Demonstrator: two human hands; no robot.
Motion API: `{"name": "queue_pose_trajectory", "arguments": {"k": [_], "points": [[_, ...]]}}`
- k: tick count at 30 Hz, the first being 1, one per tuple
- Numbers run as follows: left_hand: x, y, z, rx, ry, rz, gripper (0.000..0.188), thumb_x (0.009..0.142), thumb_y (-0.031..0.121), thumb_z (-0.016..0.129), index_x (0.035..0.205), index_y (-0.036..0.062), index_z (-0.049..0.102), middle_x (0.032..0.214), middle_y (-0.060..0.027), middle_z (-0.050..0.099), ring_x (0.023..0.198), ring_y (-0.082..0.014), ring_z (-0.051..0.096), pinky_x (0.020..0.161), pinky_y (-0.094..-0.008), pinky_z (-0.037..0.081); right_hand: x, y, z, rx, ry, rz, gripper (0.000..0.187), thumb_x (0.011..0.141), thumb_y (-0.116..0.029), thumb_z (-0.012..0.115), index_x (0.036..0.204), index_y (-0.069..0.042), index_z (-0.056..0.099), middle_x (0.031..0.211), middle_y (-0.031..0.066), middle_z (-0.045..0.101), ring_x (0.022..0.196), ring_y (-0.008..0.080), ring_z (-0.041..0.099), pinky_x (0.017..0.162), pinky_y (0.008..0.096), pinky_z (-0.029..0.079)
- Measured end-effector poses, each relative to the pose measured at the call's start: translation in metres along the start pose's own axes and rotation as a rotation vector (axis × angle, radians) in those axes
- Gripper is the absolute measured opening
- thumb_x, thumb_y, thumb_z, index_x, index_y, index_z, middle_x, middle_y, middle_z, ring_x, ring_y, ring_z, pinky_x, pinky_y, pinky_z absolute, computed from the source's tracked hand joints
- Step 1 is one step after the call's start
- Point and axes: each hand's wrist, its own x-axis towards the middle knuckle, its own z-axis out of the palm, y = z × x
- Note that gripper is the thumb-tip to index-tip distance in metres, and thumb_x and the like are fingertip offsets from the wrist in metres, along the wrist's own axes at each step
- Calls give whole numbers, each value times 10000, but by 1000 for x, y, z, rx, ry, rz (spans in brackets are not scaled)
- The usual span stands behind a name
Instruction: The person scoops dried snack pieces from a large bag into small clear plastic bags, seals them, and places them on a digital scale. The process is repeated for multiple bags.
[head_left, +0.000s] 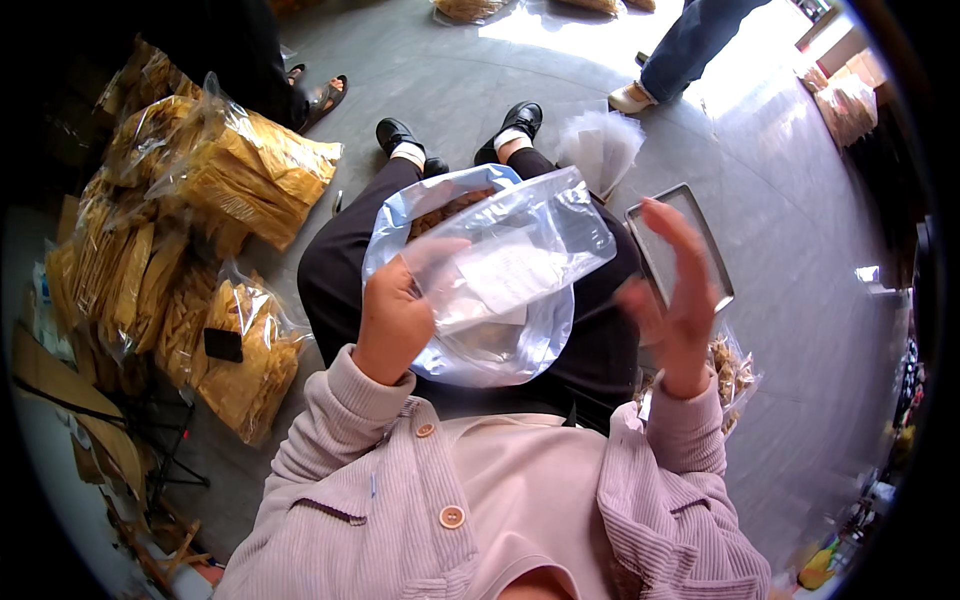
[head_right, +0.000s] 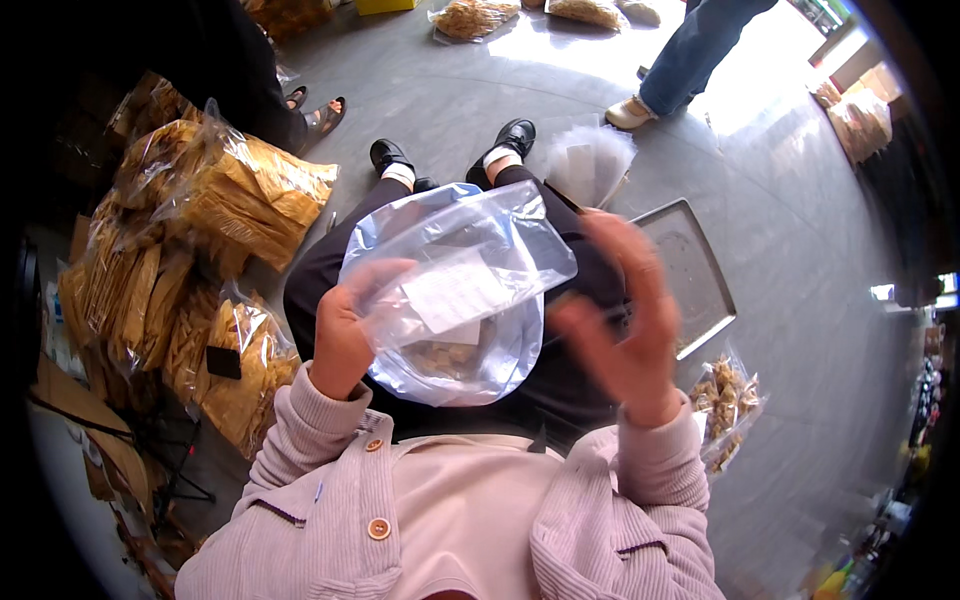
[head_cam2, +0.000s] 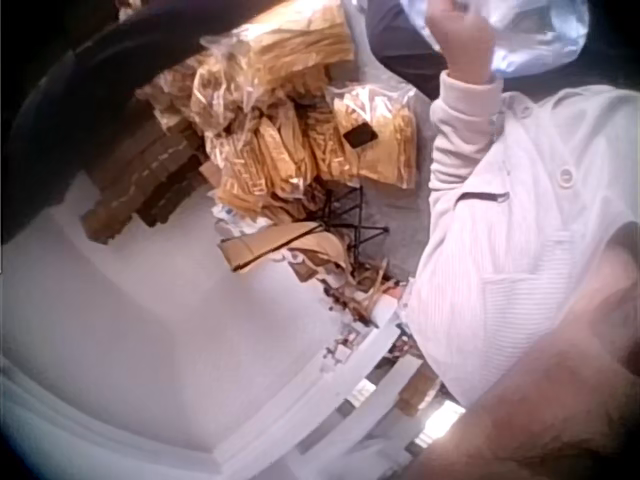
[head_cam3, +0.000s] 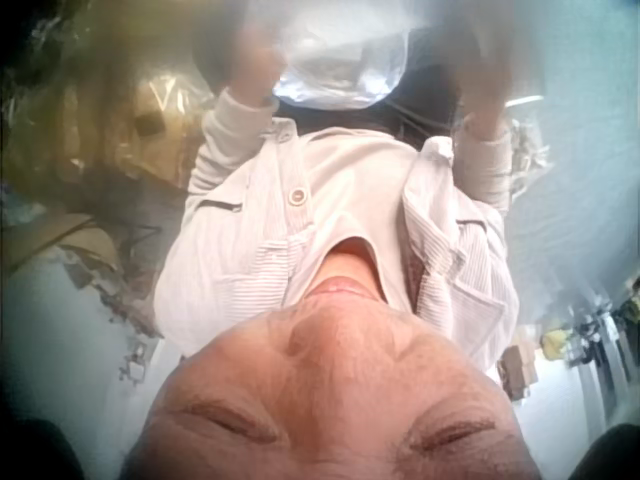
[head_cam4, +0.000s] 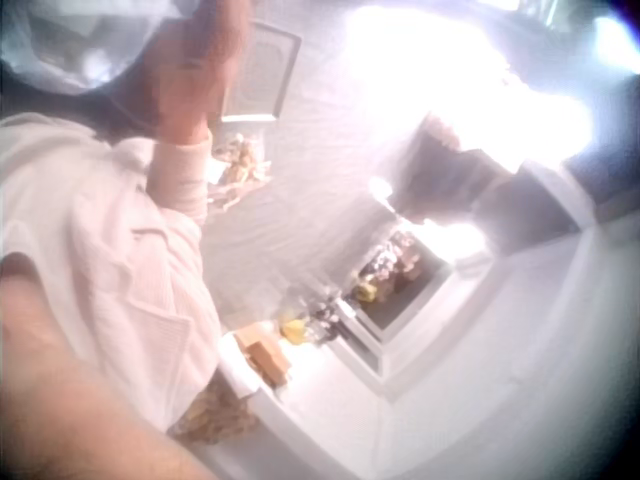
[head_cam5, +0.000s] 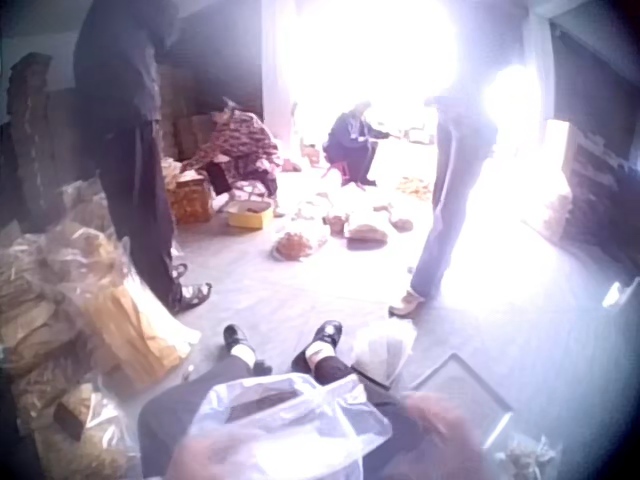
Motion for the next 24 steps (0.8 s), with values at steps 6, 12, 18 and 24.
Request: {"name": "queue_pose_trajectory", "arguments": {"k": [6,12,18,24], "points": [[-12,23,25,219,-27,159,174,867,11,648,1036,-20,675,954,-126,714,802,-196,703,720,-301,548,5,-46,52,-378,-455,-302,783,725,-292,850,1439,-228,534,1554,149,391,1437,290,387,1228,528,146],[-14,25,15,174,-89,-5,117,937,102,673,977,-8,667,846,-92,700,739,-131,648,662,-269,511,7,-41,48,-214,-192,-358,187,765,-106,767,803,-80,586,961,82,636,802,236,631,805,379,481],[-20,25,11,-4,-170,-100,217,1035,207,593,919,28,634,710,67,535,614,10,422,544,-176,317,-9,-28,38,-42,-118,-68,257,845,-27,743,713,-44,523,621,65,478,494,211,465,461,312,337],[-24,17,8,-126,-164,-158,309,1062,281,540,910,38,655,657,90,491,550,7,356,498,-187,255,-19,-20,35,105,59,135,279,915,-19,717,744,-18,496,613,11,405,501,85,353,441,253,280]]}}
